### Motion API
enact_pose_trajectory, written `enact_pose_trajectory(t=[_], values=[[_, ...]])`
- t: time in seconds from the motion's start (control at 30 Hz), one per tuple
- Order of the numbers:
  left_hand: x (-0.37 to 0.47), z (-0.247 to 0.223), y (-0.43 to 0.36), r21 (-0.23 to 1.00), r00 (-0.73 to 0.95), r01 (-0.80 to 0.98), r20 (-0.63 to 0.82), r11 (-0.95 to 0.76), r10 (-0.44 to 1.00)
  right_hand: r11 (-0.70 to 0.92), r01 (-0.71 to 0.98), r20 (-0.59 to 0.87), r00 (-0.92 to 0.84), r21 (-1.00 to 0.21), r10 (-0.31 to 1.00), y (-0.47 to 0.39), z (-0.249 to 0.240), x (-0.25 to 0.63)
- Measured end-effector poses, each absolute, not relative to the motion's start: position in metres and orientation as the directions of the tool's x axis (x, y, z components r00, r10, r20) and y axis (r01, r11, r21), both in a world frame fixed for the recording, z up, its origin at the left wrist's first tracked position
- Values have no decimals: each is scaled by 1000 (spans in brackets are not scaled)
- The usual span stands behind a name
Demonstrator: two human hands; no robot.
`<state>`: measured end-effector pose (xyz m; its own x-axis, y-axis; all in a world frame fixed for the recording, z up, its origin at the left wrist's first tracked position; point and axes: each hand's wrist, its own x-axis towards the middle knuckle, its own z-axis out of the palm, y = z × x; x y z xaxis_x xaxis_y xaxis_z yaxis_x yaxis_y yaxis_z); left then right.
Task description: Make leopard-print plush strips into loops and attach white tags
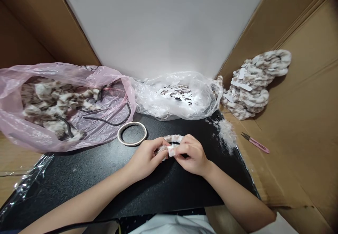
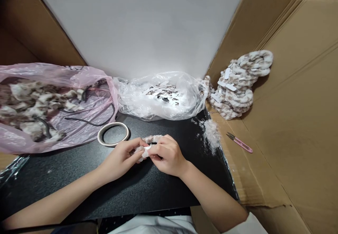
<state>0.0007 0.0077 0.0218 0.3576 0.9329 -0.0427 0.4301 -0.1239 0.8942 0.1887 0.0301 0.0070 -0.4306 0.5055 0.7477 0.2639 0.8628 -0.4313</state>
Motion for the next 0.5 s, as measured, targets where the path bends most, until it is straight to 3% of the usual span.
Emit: enact_pose_trajectory(t=[0.23, 0.37, 0.5], values=[[0, 20, 6, 963, 401, 269, -116, 4, 909, 904, 257, 739, -521, -342, 427, 32, 5, 193], [-3, 16, 5, 878, 356, 421, 71, -228, 932, 903, 269, 749, -504, -336, 429, 30, 6, 194], [-6, 13, 6, 665, 382, 556, 328, -499, 864, 802, 245, 734, -325, -545, 597, 25, 11, 192]])
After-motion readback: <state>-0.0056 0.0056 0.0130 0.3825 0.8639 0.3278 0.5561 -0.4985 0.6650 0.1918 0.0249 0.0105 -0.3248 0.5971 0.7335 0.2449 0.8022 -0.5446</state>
